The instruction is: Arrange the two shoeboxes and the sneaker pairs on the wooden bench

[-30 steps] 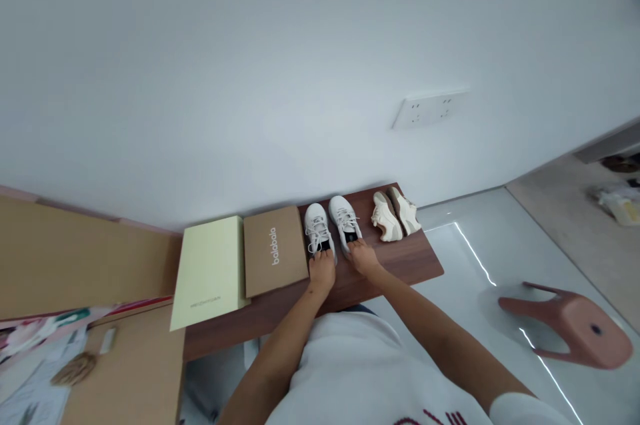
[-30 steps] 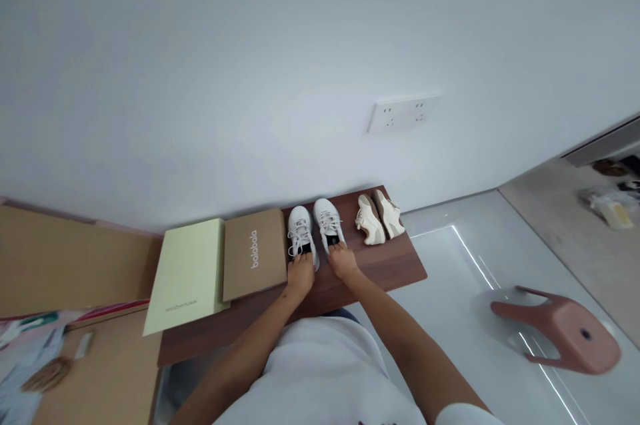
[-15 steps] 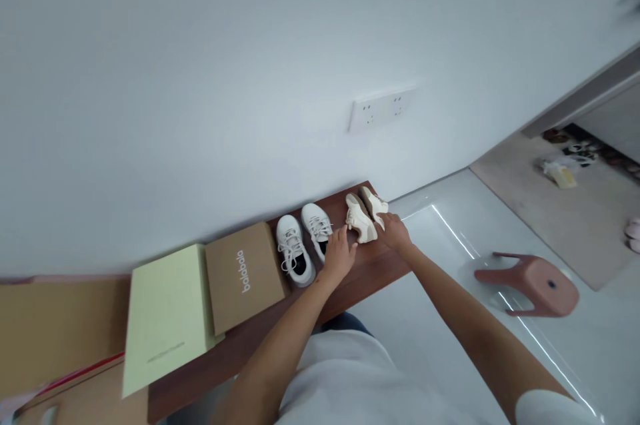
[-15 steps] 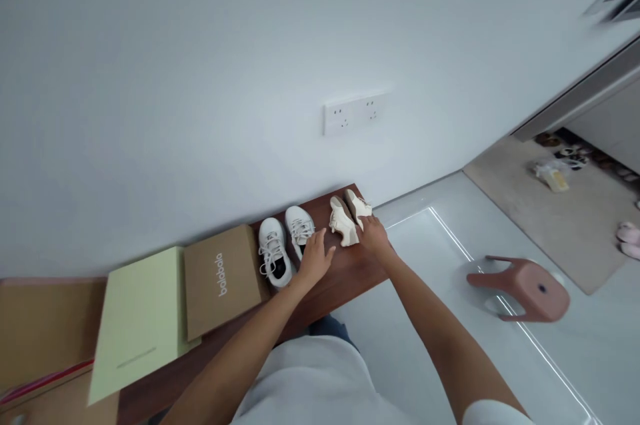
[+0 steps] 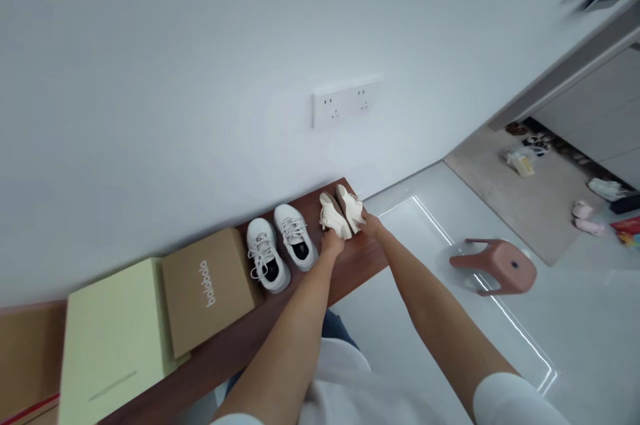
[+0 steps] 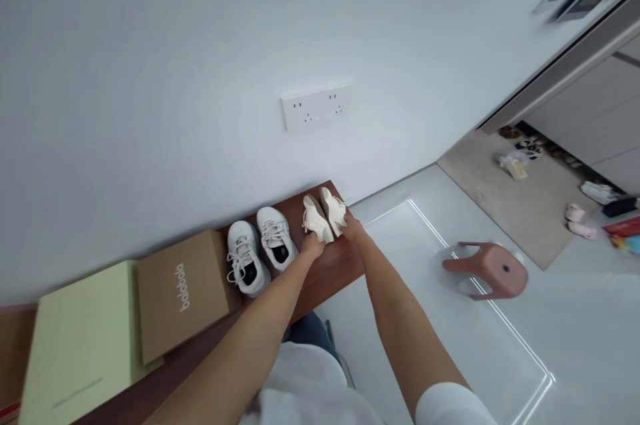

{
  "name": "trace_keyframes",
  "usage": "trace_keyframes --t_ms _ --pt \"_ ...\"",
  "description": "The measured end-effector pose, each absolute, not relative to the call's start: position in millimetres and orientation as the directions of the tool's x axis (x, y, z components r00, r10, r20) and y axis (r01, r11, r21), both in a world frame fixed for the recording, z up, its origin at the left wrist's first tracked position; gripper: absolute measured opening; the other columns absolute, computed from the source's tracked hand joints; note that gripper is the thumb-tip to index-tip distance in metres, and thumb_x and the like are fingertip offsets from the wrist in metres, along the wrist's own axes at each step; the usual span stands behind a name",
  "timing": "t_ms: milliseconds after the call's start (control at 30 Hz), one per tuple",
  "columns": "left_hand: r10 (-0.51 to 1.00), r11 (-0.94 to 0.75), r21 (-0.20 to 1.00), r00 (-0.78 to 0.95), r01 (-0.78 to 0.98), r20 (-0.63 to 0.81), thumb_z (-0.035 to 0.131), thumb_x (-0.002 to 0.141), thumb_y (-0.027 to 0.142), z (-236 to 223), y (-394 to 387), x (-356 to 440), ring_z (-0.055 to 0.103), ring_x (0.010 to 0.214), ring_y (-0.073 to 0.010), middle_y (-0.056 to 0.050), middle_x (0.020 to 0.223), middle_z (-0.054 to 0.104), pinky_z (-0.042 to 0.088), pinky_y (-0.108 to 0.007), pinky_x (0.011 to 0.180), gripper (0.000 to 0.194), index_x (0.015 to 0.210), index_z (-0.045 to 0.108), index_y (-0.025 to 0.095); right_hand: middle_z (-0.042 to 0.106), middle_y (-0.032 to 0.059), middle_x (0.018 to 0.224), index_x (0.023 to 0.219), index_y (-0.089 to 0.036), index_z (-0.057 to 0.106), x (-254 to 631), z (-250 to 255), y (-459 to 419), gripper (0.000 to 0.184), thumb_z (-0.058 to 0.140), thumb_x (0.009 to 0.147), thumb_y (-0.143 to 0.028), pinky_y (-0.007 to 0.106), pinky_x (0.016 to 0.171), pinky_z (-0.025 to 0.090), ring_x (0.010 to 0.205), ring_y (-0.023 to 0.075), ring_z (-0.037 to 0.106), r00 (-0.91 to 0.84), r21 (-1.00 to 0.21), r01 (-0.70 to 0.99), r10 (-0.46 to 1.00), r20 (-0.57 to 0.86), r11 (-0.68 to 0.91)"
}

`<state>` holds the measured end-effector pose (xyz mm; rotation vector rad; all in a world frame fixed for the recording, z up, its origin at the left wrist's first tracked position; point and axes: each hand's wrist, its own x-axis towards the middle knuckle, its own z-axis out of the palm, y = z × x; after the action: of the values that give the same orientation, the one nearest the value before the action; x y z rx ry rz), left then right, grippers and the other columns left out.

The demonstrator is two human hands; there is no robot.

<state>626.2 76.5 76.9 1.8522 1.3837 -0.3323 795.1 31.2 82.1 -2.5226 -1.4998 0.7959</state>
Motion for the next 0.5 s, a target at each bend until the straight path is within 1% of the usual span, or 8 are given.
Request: trace_keyframes --t_ms 133,267,333,400,500 --pt "0.719 -0.158 0.433 0.404 0.888 -0.565 0.057 0.086 0.028 84 87 620 0.054 0.125 -0.0288 -0.019 0.127 0.063 0.039 -0.036 0.102 0.041 0.124 0.055 0.013 0.071 0.0072 0.112 0.115 -0.019 0.062 795 90 30 0.028 0.06 0.088 -0.025 0.026 0.086 0.048 0.103 0.0205 0.065 0.372 -0.388 0.779 0.861 -0.347 -0.493" --pt "0.746 -0.226 0.426 0.437 0.876 -0.502 0.054 0.088 0.028 97 92 617 0.049 0.13 -0.0278 -0.016 0.133 0.058 0.039 -0.036 0.102 0.043 0.13 0.05 0.019 0.069 0.0115 0.114 0.119 -0.018 0.061 793 102 29 0.032 0.059 0.089 -0.026 0.03 0.09 0.046 0.109 0.0242 0.062 0.382 -0.396 0.779 0.869 -0.314 -0.486" --pt "0.757 -0.292 0.415 0.474 0.862 -0.45 0.054 0.088 0.025 103 90 619 0.048 0.131 -0.0283 -0.017 0.136 0.055 0.04 -0.037 0.102 0.047 0.134 0.046 0.02 0.068 0.0129 0.116 0.12 -0.018 0.061 790 108 29 0.032 0.059 0.089 -0.026 0.03 0.09 0.045 0.112 0.0255 0.06 0.374 -0.365 0.805 0.878 -0.3 -0.468" --pt "0.766 -0.366 0.408 0.519 0.837 -0.378 0.053 0.087 0.021 107 87 623 0.046 0.132 -0.0288 -0.019 0.139 0.051 0.04 -0.038 0.101 0.054 0.14 0.039 0.017 0.066 0.0127 0.121 0.122 -0.02 0.06 784 112 31 0.033 0.058 0.089 -0.024 0.029 0.088 0.045 0.116 0.0256 0.057 0.342 -0.31 0.854 0.899 -0.272 -0.418" --pt "0.776 -0.41 0.412 0.548 0.814 -0.311 0.049 0.089 0.016 109 82 630 0.045 0.133 -0.0293 -0.021 0.142 0.048 0.041 -0.038 0.102 0.06 0.145 0.029 0.015 0.062 0.0125 0.128 0.126 -0.021 0.057 776 114 35 0.034 0.053 0.092 -0.022 0.03 0.088 0.046 0.119 0.0259 0.055 0.293 -0.224 0.912 0.928 -0.231 -0.344"
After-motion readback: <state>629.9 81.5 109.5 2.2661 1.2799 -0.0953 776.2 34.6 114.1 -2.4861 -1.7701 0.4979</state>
